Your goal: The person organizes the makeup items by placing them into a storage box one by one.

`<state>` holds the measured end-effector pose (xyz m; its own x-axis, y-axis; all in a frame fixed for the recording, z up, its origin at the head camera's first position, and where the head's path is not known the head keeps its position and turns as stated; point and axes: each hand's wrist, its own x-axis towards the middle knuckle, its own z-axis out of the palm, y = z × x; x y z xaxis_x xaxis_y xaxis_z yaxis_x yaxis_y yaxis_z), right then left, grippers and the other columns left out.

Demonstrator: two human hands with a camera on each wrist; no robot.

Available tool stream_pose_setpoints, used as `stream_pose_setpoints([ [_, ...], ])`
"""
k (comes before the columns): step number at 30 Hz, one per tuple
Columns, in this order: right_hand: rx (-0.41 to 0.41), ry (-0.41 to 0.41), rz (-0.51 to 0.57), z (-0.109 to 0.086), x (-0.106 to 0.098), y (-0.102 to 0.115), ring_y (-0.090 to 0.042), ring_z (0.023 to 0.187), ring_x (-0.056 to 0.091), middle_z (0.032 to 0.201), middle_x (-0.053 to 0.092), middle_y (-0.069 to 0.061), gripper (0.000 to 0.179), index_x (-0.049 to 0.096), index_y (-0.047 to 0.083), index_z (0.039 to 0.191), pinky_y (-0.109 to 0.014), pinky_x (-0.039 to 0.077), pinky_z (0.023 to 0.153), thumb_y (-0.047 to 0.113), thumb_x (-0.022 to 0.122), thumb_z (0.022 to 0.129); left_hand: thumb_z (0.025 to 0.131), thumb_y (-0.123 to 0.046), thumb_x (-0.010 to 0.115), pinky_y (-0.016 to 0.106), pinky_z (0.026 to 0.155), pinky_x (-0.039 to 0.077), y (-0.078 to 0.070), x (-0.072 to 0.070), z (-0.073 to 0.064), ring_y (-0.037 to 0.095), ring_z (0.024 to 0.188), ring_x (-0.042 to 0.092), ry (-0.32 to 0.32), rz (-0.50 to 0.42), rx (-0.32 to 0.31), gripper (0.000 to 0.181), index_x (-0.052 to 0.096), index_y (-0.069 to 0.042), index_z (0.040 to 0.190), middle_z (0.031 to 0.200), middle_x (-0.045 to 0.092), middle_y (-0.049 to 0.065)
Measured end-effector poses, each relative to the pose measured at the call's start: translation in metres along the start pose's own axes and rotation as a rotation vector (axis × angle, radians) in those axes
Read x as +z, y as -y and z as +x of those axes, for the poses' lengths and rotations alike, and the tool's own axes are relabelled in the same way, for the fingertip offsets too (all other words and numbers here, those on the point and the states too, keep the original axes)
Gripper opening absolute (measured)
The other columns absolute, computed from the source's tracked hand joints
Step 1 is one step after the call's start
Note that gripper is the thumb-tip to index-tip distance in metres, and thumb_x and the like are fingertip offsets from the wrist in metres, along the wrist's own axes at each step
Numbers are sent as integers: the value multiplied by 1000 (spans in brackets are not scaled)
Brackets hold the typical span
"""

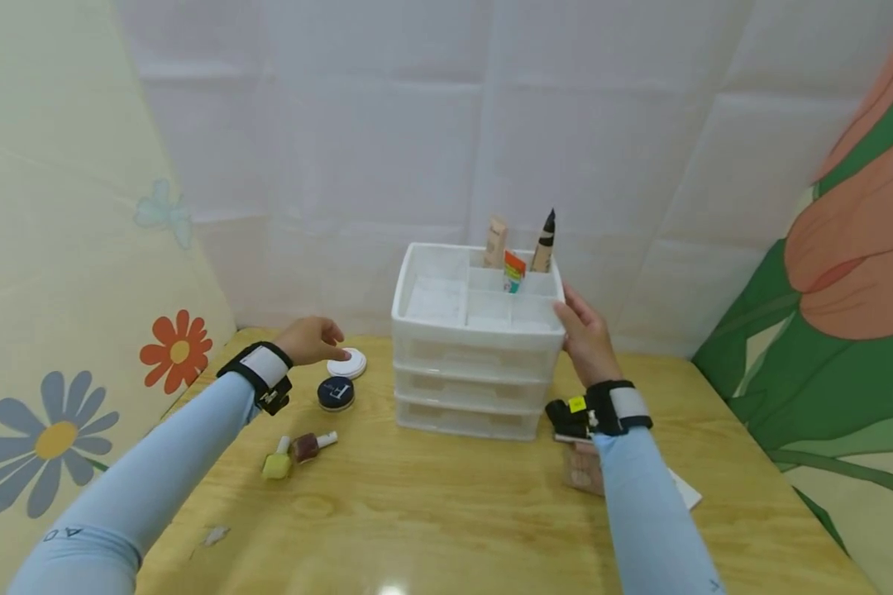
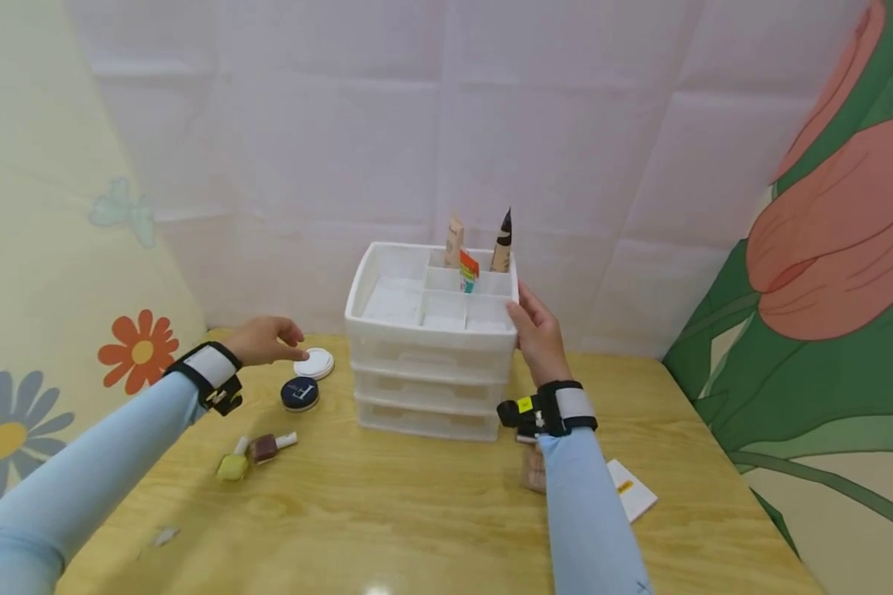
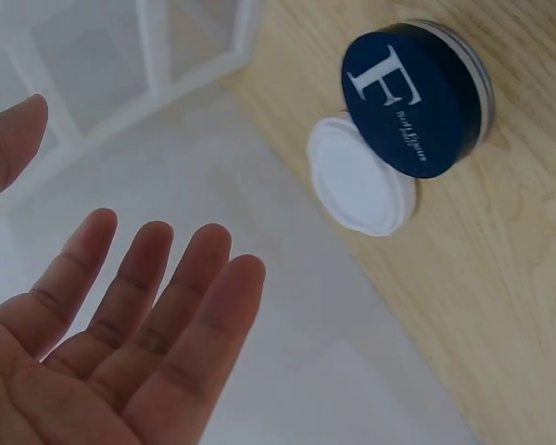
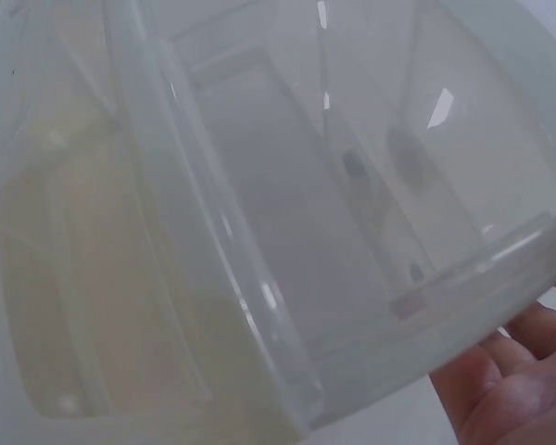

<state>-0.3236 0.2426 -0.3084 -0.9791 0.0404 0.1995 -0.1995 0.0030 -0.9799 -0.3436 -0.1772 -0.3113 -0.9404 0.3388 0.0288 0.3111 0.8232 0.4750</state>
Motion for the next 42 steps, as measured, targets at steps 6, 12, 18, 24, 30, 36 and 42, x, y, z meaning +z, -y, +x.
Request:
stream_pose_setpoints([
  [6,-7,5,-6,-2,-1,-2,-27,131,41,158,26,-6,61,27,22,155,-20,52,86,40,49,101,85,-24,73,48,86,50,14,13,13,39,102,59,0,29,-25,44,61,9,112,109,63,25],
  [12,-16,3,-16,-1,0,-2,-27,133,40,158,26,-5,61,27,23,155,-21,51,87,41,49,100,86,-22,73,47,88,50,21,21,24,40,105,58,-3,58,-83,45,60,11,114,113,62,27],
  [18,-12,-3,-28,0,2,-1,-27,133,39,158,26,-4,60,27,23,154,-22,51,88,40,48,101,86,-20,73,48,92,48,23,27,33,42,109,56,-11,77,-123,46,59,13,115,117,60,29],
  [24,-7,-4,-30,-1,2,1,-26,134,39,158,26,-3,59,27,25,154,-26,50,93,40,48,101,84,-23,75,48,95,46,38,38,53,42,116,52,4,91,-135,54,58,12,121,125,56,29],
  [30,-6,-7,-26,-5,0,-2,-26,133,40,158,27,-3,60,27,24,154,-25,50,91,41,49,101,80,-23,79,48,96,46,48,51,68,45,117,51,0,117,-80,57,59,11,121,126,55,31],
  [36,-27,-4,-10,-5,1,-5,-26,130,43,157,28,-4,61,28,21,154,-23,51,89,39,50,101,77,-21,81,48,95,47,54,64,77,45,115,52,0,112,-64,58,59,11,121,124,57,31],
  [42,-44,-16,-3,-6,1,-4,-25,128,45,156,29,-3,58,29,20,154,-23,52,88,35,49,102,79,-19,79,51,98,44,51,71,85,44,120,49,42,58,-162,63,54,10,129,130,53,30],
])
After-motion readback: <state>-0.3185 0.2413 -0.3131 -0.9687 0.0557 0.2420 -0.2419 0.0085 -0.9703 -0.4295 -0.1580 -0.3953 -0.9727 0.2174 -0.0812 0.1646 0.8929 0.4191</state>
